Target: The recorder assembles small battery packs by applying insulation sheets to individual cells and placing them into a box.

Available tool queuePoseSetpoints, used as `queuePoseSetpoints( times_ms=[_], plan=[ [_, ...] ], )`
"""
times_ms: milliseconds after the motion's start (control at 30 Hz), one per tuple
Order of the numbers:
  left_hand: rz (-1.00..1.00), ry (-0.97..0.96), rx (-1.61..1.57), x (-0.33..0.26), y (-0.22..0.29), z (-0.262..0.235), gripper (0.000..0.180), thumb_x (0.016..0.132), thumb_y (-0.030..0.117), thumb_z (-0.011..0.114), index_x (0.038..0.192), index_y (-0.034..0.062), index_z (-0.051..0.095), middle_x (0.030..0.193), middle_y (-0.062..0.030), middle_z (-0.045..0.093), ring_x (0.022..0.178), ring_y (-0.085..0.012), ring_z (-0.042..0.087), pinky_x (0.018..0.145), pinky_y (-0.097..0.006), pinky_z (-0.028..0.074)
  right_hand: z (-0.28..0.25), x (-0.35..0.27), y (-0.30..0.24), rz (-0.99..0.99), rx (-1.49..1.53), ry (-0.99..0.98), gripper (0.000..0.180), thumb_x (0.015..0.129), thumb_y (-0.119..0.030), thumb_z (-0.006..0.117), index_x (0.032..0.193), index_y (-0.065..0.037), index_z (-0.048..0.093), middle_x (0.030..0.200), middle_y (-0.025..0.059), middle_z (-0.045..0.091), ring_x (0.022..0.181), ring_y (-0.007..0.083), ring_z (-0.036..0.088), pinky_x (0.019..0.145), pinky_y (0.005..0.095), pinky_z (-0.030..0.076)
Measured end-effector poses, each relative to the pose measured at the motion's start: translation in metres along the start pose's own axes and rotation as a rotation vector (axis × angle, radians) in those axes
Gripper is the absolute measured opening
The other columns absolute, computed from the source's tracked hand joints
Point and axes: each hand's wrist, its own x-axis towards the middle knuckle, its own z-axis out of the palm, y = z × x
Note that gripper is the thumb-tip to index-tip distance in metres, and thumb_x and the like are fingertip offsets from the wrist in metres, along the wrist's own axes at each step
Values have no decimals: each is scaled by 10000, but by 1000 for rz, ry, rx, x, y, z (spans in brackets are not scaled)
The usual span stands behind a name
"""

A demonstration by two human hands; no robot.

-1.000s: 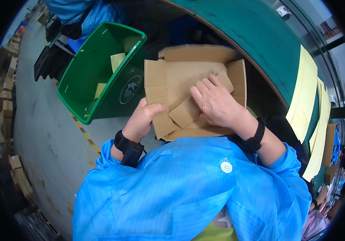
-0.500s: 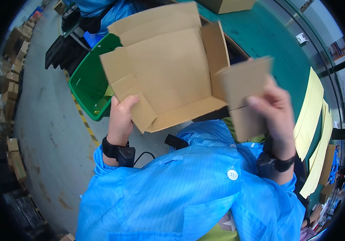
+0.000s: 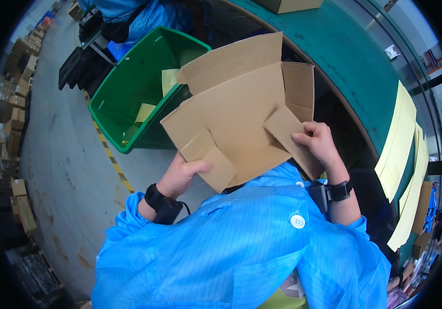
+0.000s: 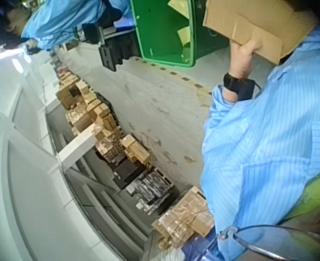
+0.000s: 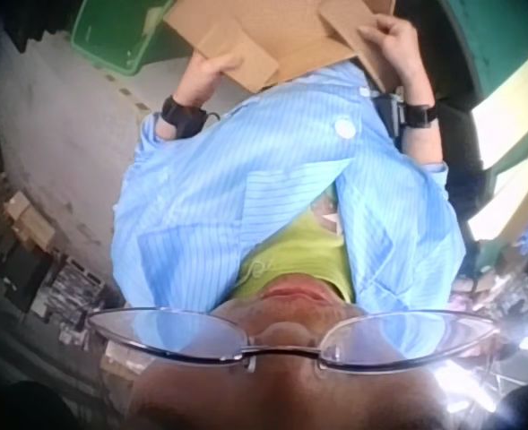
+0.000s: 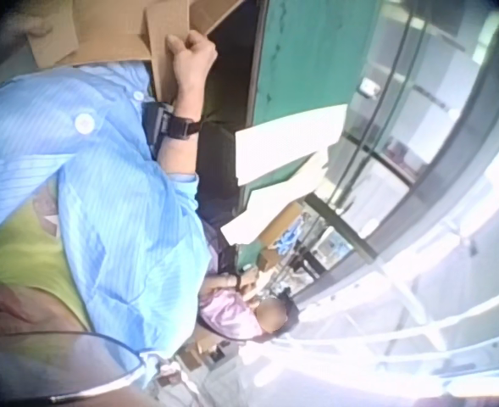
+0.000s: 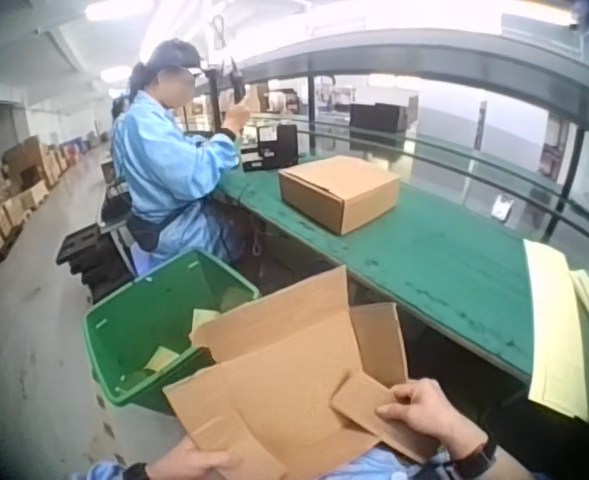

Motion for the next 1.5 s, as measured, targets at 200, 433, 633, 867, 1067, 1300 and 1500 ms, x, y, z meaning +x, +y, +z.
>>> queuePoseSetpoints(
  times_ms=[200,433,633,867,1067,1300,1500],
  plan=[
    [-128,-298,-448,26,-29,-22,566,768,20,610,1294,-2,401,1245,-105,521,1147,-223,507,981,-359,393,4,-8,28,195,491,-93,115,736,-45,677,818,37,677,707,42,648,592,96,579,568,247,473],
    [76,217,347,62,-65,-55,484,834,139,605,1256,-17,429,1187,-165,536,1104,-246,517,929,-369,415,-7,-4,-18,209,-277,55,175,685,-125,688,714,46,665,585,156,613,558,205,613,556,314,484],
    [548,-363,1160,43,27,57,441,787,215,649,1157,10,522,1077,-199,568,998,-349,552,862,-386,453,-26,12,-30,346,-412,-21,219,660,-144,698,751,53,667,695,184,652,663,256,660,624,345,509],
    [729,-358,1366,80,22,79,126,768,65,551,871,82,622,744,-146,621,700,-349,602,610,-423,486,-67,-29,-77,77,-202,14,249,788,-193,619,724,48,610,643,93,606,576,140,539,560,278,441],
    [236,-946,867,78,112,47,156,794,109,625,855,-26,576,639,-108,504,588,-194,504,589,-293,419,-101,-85,-110,-621,-439,-213,171,628,-140,707,675,-2,618,1400,236,347,1324,462,226,1046,509,248],
    [96,-959,654,64,93,64,240,767,178,719,822,-30,612,613,-60,547,534,-151,505,521,-263,387,-68,-86,-99,-575,-142,-564,177,628,-107,738,636,-23,583,961,143,575,889,287,581,703,356,458],
    [540,-621,1070,23,84,81,282,720,282,735,727,29,610,605,-141,552,559,-299,554,503,-329,416,-52,-131,-81,-478,-36,-143,157,661,-110,747,685,-33,613,716,75,548,605,234,551,510,299,416]
  ],
)
